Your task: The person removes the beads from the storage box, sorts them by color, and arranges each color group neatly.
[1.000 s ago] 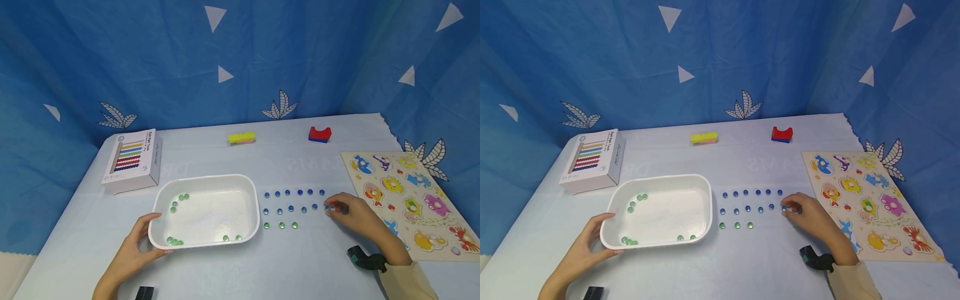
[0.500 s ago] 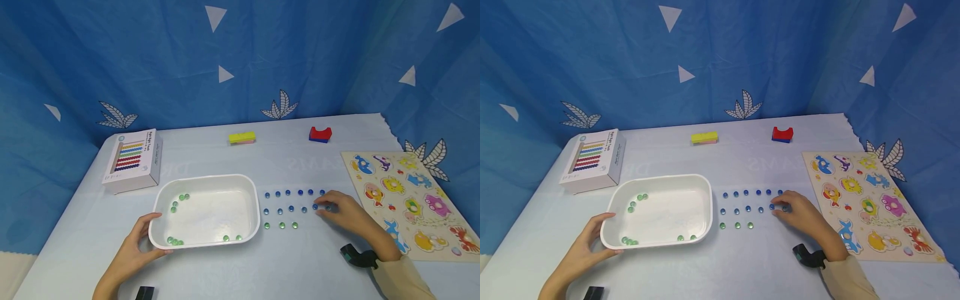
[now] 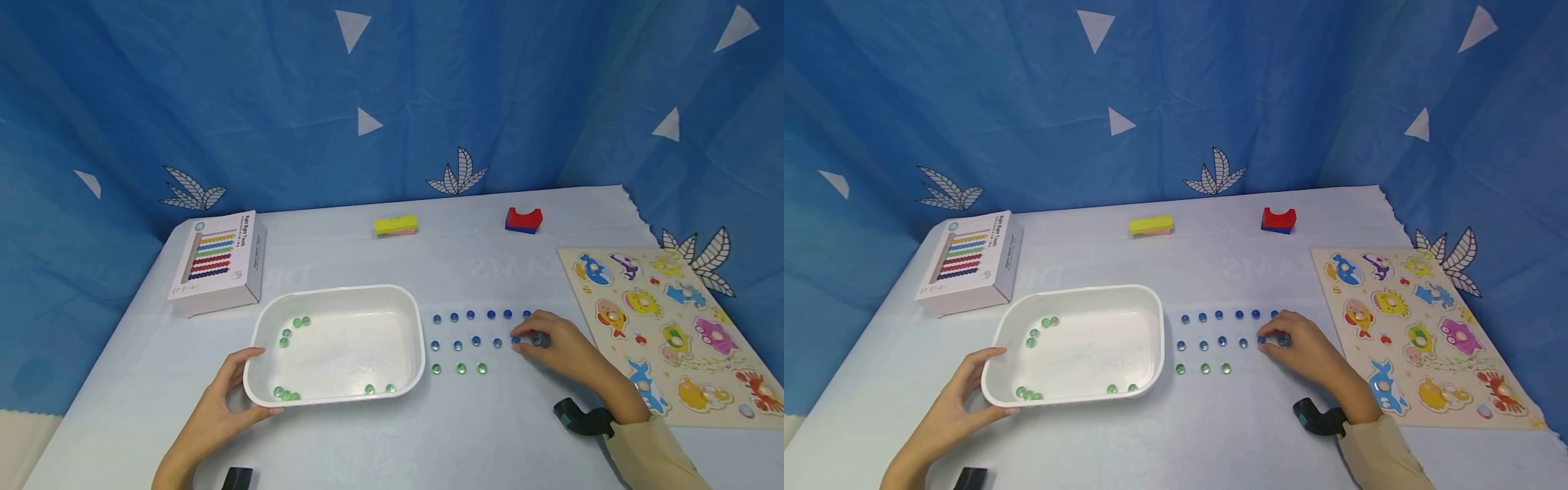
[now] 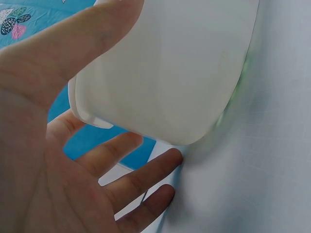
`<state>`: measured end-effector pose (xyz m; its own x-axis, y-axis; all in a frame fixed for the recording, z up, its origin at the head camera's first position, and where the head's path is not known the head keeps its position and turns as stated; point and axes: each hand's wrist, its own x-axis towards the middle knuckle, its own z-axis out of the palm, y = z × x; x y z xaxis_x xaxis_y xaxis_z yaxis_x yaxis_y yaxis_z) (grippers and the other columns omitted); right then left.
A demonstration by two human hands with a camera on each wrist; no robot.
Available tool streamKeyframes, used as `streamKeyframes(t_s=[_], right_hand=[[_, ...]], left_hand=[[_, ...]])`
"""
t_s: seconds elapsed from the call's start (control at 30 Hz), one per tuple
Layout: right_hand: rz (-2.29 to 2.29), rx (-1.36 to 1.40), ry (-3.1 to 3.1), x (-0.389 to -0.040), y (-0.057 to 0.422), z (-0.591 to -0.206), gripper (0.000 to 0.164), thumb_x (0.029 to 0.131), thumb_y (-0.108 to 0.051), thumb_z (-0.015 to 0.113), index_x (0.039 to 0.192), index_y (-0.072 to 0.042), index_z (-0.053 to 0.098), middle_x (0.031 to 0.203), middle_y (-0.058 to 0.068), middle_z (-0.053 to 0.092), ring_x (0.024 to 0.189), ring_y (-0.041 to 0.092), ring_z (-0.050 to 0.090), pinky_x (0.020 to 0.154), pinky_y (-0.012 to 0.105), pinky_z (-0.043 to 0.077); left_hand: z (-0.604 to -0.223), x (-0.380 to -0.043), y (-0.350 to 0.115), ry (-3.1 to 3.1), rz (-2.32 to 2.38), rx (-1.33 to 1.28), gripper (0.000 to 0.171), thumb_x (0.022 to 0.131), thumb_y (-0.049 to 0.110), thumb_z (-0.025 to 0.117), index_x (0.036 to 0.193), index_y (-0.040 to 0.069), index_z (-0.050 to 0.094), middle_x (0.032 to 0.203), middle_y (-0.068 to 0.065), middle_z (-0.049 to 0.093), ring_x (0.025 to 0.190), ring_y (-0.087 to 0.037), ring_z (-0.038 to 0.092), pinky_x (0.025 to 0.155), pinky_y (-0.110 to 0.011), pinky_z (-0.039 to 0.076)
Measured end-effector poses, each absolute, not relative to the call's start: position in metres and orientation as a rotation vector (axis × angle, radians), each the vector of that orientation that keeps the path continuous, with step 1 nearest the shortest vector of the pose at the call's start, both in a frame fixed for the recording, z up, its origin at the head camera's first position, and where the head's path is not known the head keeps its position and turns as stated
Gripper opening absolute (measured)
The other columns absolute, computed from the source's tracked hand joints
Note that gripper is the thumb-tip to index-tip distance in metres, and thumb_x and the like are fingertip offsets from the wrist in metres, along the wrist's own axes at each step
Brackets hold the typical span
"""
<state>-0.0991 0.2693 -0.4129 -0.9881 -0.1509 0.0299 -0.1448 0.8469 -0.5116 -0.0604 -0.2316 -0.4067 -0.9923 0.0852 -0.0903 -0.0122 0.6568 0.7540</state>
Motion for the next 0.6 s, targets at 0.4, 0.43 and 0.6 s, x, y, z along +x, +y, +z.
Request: streamKeyframes(t_s=[0.4,0.43,0.6], right_hand=[[-0.856,-0.243,2.993,-0.0985,0.2699,-0.4130,0.019,0.072,-0.019,0.074,0.089,-0.024,0.067,0.089,-0.006,0.059,0.092,0.015,0.053,0.086,0.042,0.047],[-0.862,-0.244,2.987,-0.0984,0.2700,-0.4126,0.019,0.073,-0.019,0.074,0.090,-0.024,0.067,0.090,-0.006,0.059,0.093,0.016,0.053,0.087,0.043,0.046],[-0.869,-0.259,2.948,-0.0969,0.2752,-0.4081,0.024,0.074,-0.026,0.073,0.097,-0.024,0.066,0.093,-0.006,0.060,0.096,0.016,0.055,0.090,0.044,0.045]], left_hand=[[-0.4063,-0.0602,-0.2317,2.752,1.259,0.070,0.088,0.060,0.031,0.082,0.132,0.030,0.033,0.134,-0.012,0.046,0.106,0.004,0.040,0.091,-0.058,0.030],[-0.4064,-0.0602,-0.2317,2.753,1.259,0.071,0.087,0.060,0.031,0.082,0.132,0.030,0.033,0.134,-0.012,0.046,0.106,0.006,0.040,0.091,-0.058,0.030],[-0.4066,-0.0601,-0.2316,2.764,1.247,0.075,0.087,0.060,0.031,0.082,0.132,0.030,0.033,0.134,-0.012,0.047,0.105,0.005,0.040,0.090,-0.059,0.031]])
